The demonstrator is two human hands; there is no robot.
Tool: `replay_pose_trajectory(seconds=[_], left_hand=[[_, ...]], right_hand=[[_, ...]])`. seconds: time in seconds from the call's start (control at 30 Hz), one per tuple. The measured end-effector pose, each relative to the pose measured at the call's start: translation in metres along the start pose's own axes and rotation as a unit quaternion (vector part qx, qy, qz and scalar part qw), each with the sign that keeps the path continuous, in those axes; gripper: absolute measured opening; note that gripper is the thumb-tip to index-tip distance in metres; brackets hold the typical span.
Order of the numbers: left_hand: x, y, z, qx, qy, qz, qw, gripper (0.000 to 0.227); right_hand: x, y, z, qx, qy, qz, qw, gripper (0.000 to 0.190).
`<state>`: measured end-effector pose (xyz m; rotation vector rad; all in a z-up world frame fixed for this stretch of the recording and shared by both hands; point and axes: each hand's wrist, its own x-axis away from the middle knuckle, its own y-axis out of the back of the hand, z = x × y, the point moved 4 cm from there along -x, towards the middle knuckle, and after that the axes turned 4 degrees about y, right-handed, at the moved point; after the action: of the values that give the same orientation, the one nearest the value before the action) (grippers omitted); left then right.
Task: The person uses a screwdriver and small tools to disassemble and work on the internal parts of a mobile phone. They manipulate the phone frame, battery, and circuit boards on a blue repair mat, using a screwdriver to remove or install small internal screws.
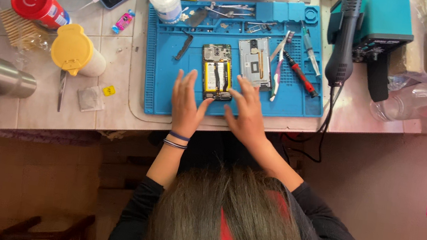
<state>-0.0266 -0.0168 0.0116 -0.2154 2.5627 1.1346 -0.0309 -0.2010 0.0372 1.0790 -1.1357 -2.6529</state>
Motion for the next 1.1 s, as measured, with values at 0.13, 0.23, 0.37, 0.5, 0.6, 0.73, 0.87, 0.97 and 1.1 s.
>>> replay_pose_trajectory(seconds=[0.13,0.23,0.37,0.5,0.6,0.73,0.87,0.97,1.1], left_hand=[[0.004,-0.004,0.003,-0.029,-0.005,-0.024,0.999,0.088],[0.004,-0.006,-0.001,-0.054,-0.026,-0.005,0.998,0.08],[0.004,-0.006,0.0,-0.07,-0.03,0.008,0.997,0.064],[0.004,-0.012,0.002,-0.103,-0.05,-0.005,0.993,0.042],[0.006,-0.01,0.001,-0.109,-0.062,-0.012,0.992,0.034],[0.002,-0.011,0.002,-0.092,-0.073,-0.008,0.993,0.032],[0.004,-0.011,0.004,-0.078,-0.076,0.01,0.994,0.034],[0.005,-0.01,0.007,-0.044,-0.064,0.027,0.997,0.032],[-0.008,-0.002,0.004,-0.055,-0.055,0.06,0.995,0.03]], right_hand=[[0.002,0.045,-0.044,0.071,-0.017,-0.092,0.993,0.04],[0.008,0.079,-0.09,0.175,-0.043,-0.123,0.976,0.037],[0.02,0.102,-0.124,0.309,-0.115,-0.075,0.941,0.037],[0.027,0.099,-0.137,0.308,-0.106,-0.093,0.941,0.041],[0.025,0.102,-0.129,0.264,-0.083,-0.142,0.95,0.032],[0.013,0.124,-0.102,0.096,-0.091,-0.277,0.952,0.022],[-0.019,0.119,-0.074,-0.243,-0.161,-0.338,0.895,0.025],[-0.044,0.09,-0.082,-0.348,-0.199,-0.314,0.861,0.015],[-0.088,0.051,-0.057,-0.374,-0.121,-0.254,0.884,0.017]])
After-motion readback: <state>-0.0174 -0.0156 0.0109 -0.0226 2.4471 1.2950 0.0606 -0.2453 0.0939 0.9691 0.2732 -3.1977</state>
